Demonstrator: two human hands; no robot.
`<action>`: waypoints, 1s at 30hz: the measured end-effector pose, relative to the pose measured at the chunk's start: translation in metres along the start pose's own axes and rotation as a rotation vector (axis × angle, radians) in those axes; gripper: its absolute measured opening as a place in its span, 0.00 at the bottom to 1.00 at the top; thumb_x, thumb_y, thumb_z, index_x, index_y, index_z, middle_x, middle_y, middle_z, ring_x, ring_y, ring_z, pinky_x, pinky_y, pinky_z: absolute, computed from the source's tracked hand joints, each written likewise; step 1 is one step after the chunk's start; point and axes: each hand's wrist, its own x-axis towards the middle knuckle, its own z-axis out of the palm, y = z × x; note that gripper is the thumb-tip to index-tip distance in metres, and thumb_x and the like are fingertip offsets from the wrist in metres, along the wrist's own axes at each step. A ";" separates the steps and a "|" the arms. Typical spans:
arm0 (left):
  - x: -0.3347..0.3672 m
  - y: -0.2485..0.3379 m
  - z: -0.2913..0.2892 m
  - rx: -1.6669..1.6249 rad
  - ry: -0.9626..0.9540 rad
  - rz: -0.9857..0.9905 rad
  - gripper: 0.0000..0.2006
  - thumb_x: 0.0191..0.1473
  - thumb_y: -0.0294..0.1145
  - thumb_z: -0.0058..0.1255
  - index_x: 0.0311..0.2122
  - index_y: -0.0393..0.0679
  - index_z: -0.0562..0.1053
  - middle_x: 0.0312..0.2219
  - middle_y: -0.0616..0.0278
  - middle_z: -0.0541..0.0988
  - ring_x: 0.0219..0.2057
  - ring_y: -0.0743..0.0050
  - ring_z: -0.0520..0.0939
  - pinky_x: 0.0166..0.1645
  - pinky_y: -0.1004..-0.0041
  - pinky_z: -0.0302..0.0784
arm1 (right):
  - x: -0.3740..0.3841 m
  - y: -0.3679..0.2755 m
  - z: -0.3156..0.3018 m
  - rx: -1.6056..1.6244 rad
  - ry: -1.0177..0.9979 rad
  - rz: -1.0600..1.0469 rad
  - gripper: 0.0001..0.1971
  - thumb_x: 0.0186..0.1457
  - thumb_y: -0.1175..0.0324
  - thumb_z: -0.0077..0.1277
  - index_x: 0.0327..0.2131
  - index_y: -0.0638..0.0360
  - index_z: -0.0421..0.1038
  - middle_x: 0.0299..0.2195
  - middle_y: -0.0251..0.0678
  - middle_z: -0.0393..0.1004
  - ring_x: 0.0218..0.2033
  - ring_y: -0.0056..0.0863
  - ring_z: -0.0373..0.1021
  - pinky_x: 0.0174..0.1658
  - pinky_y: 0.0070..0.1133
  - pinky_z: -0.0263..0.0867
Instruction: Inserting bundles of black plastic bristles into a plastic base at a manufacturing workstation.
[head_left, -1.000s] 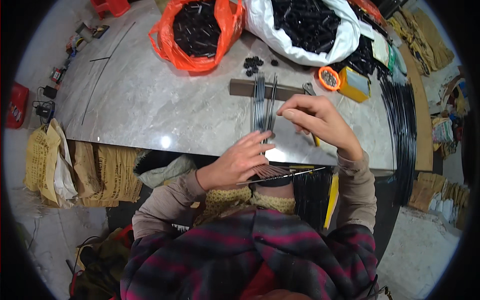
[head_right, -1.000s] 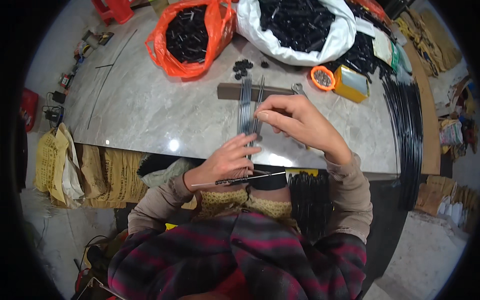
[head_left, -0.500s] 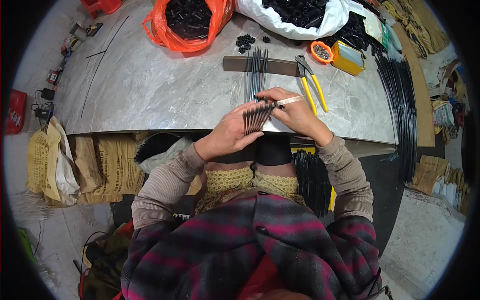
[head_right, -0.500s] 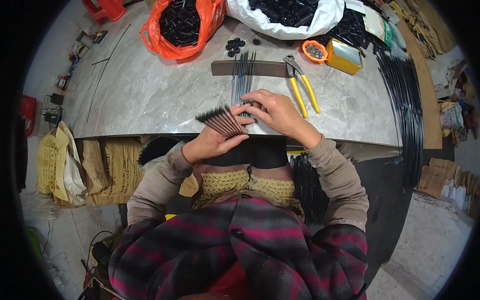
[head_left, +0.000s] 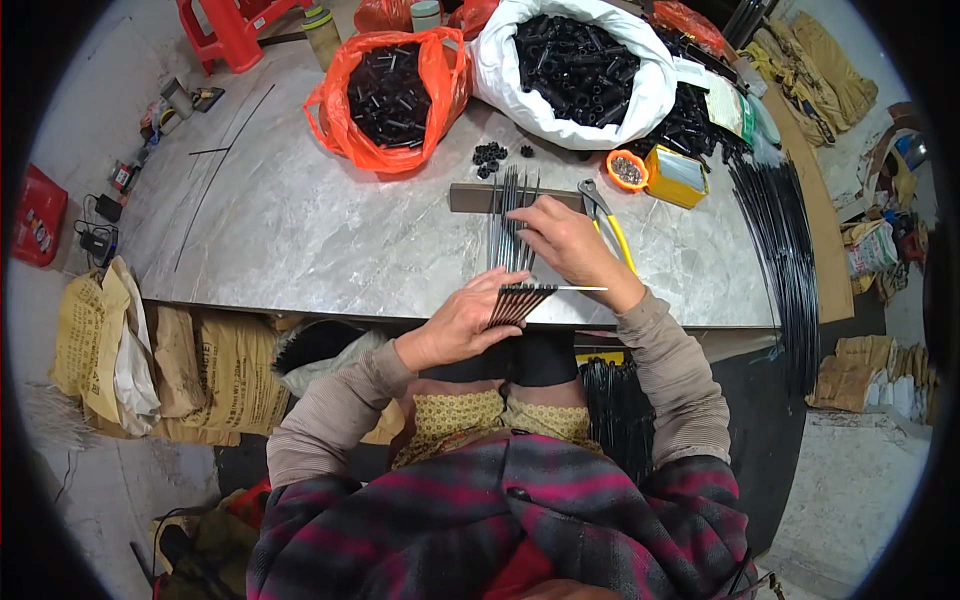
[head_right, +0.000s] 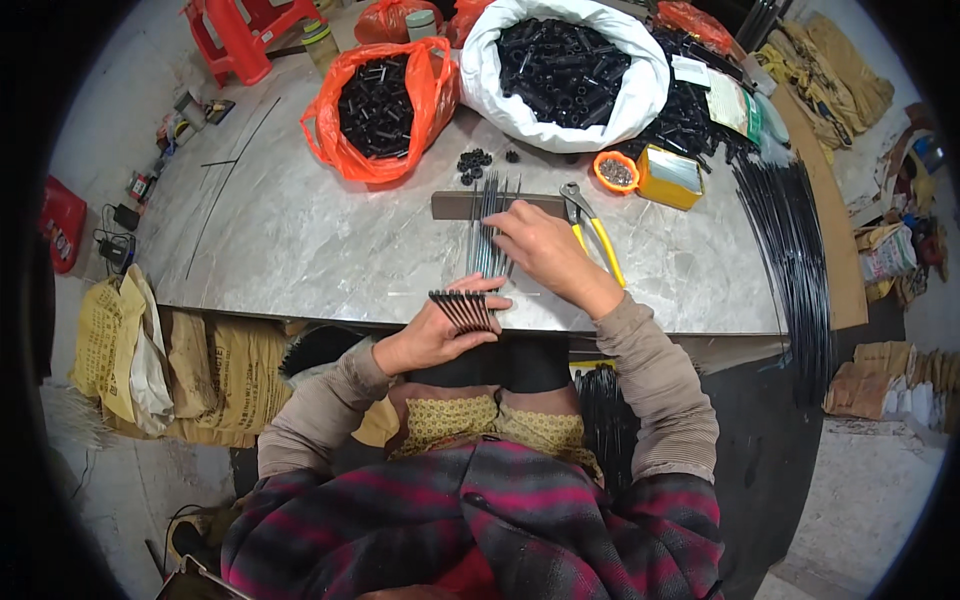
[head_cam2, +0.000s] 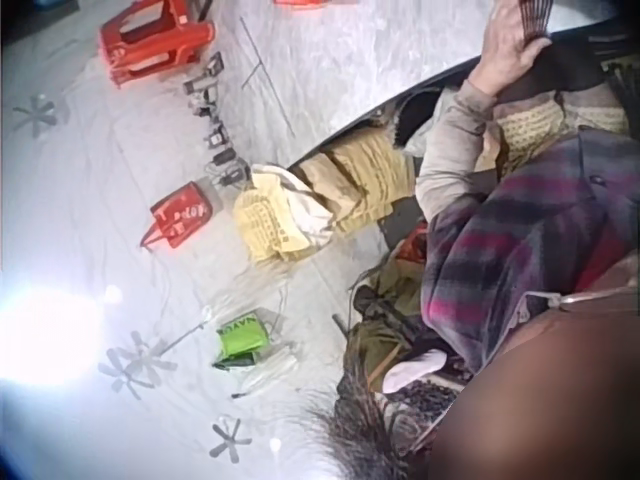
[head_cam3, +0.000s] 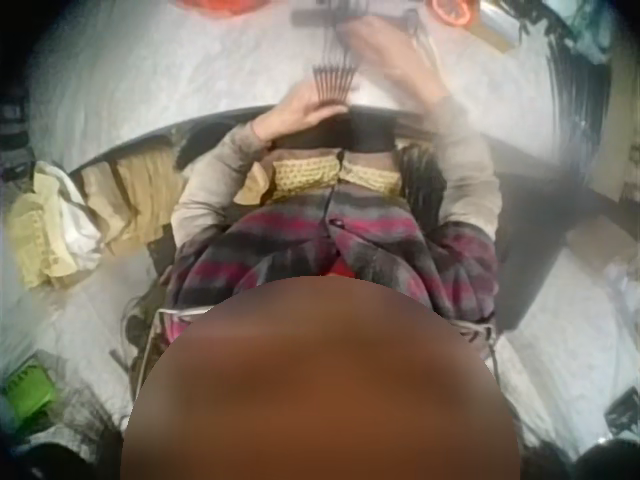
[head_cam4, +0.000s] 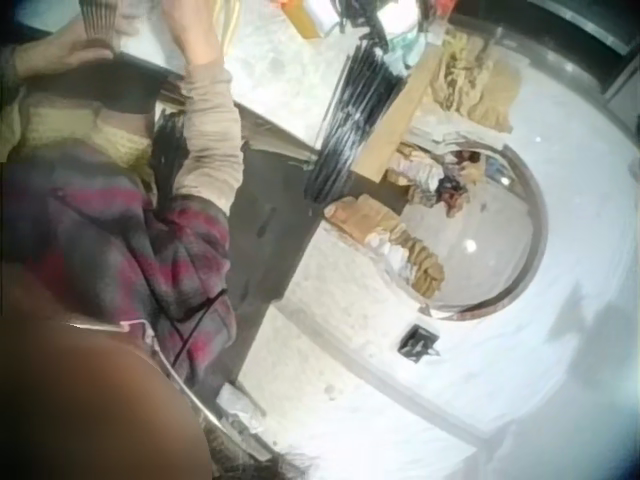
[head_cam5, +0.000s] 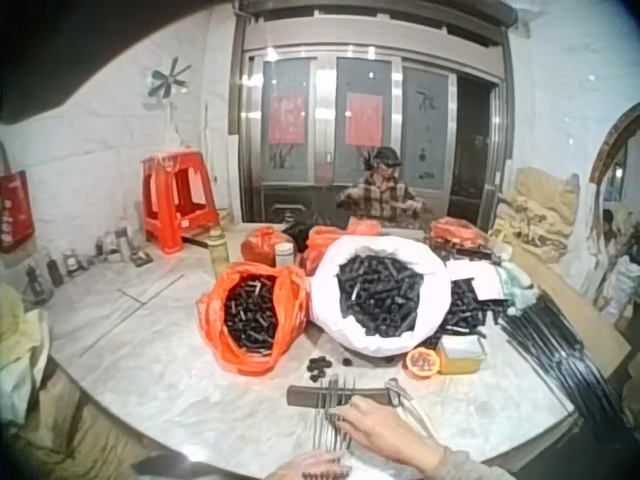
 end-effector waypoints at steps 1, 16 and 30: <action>0.000 -0.001 0.000 -0.007 -0.011 -0.023 0.06 0.52 0.30 0.62 0.34 0.45 0.76 0.51 0.63 0.78 0.63 0.53 0.69 0.67 0.48 0.59 | 0.008 0.002 0.004 -0.041 0.026 -0.030 0.14 0.56 0.69 0.55 0.46 0.54 0.73 0.35 0.41 0.69 0.38 0.44 0.72 0.38 0.36 0.68; 0.007 -0.003 -0.017 -0.073 -0.187 0.008 0.09 0.55 0.31 0.58 0.40 0.41 0.74 0.56 0.55 0.71 0.66 0.49 0.61 0.71 0.46 0.50 | 0.038 0.015 0.029 -0.172 -0.043 -0.305 0.11 0.54 0.67 0.59 0.38 0.59 0.70 0.32 0.40 0.63 0.35 0.40 0.67 0.36 0.34 0.68; 0.002 -0.009 -0.020 0.066 -0.335 0.101 0.09 0.54 0.34 0.56 0.39 0.43 0.75 0.60 0.52 0.68 0.67 0.49 0.61 0.71 0.46 0.52 | 0.028 0.022 0.030 -0.164 -0.022 -0.305 0.13 0.52 0.67 0.60 0.34 0.61 0.67 0.32 0.39 0.62 0.35 0.39 0.67 0.37 0.32 0.68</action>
